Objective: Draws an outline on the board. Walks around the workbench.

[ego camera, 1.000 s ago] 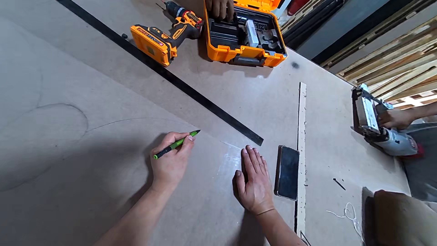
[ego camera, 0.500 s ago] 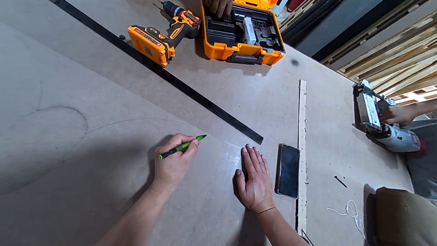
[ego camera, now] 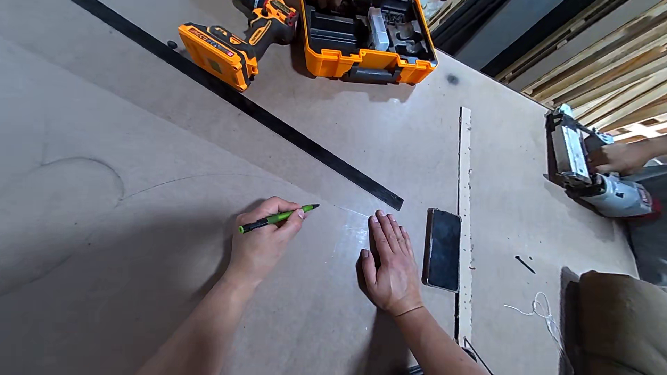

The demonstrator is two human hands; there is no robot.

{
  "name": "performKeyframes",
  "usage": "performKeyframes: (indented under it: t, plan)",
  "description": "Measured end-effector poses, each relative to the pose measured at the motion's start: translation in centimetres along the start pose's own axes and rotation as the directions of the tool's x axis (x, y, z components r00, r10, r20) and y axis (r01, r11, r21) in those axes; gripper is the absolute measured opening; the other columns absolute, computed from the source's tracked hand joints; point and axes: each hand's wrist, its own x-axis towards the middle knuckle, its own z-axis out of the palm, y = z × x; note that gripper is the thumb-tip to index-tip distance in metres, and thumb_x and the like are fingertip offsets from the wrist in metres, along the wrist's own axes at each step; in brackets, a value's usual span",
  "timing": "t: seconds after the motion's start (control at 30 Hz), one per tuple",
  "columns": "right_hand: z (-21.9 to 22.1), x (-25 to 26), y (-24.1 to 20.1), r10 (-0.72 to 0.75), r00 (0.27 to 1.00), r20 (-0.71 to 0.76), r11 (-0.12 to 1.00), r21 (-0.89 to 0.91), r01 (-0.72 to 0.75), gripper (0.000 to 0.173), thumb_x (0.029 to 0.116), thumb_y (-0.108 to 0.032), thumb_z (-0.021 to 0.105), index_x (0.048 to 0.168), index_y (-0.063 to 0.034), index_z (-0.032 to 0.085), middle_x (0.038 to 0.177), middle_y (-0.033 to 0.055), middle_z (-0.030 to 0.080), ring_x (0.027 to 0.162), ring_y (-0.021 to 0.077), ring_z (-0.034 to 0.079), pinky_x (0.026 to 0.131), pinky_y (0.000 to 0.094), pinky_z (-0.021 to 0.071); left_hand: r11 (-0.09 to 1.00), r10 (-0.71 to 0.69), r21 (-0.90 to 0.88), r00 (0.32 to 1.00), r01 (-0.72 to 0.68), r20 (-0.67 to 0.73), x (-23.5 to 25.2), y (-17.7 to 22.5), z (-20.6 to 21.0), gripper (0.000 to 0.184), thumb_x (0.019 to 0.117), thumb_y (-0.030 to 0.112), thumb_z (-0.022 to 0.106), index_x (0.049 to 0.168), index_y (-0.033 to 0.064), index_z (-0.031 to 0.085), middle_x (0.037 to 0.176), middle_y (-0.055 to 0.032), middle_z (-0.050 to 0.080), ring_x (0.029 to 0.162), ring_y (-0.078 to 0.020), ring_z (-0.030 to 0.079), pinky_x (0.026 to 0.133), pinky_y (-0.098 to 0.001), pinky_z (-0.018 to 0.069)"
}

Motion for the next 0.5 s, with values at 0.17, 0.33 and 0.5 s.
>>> performKeyframes:
  t: [0.17, 0.33, 0.5]
  plan:
    - [-0.1, 0.0, 0.0, -0.003, 1.0, 0.009, 1.0, 0.005, 0.003, 0.063, 0.1015, -0.044, 0.032, 0.157, -0.0173, 0.045, 0.167, -0.0019, 0.037, 0.157, 0.0179, 0.027, 0.129, 0.0497, 0.0244, 0.998, 0.044, 0.025, 0.984, -0.049, 0.172, 0.3, -0.3, -0.8, 0.004, 0.0906, 0.018, 0.075, 0.094, 0.0182, 0.074, 0.083, 0.0063, 0.076, 0.07, -0.0071, 0.072, 0.06, -0.0258, 0.0623]
    - [-0.4, 0.1, -0.2, 0.006, 0.999, 0.036, 1.0, 0.017, -0.006, 0.065, 0.101, -0.044, 0.032, 0.159, -0.0161, 0.042, 0.168, -0.0006, 0.035, 0.157, 0.0192, 0.026, 0.128, 0.0518, 0.0229, 0.999, 0.04, -0.044, 0.964, -0.03, 0.264, 0.4, 0.0, -1.2, 0.003, 0.0917, 0.014, 0.074, 0.094, 0.0138, 0.073, 0.085, 0.0021, 0.077, 0.07, -0.0113, 0.074, 0.063, -0.0289, 0.065]
    - [-0.6, 0.3, -0.2, 0.0, 0.999, 0.033, 1.0, 0.012, -0.001, 0.065, 0.1018, -0.044, 0.031, 0.159, -0.0152, 0.042, 0.168, -0.0004, 0.034, 0.158, 0.0194, 0.025, 0.129, 0.0511, 0.0217, 0.989, 0.145, -0.049, 0.878, -0.138, 0.457, 1.1, -0.2, -2.1, 0.002, 0.0884, 0.017, 0.074, 0.09, 0.0165, 0.076, 0.074, 0.0074, 0.071, 0.057, -0.003, 0.062, 0.047, -0.0198, 0.0517]
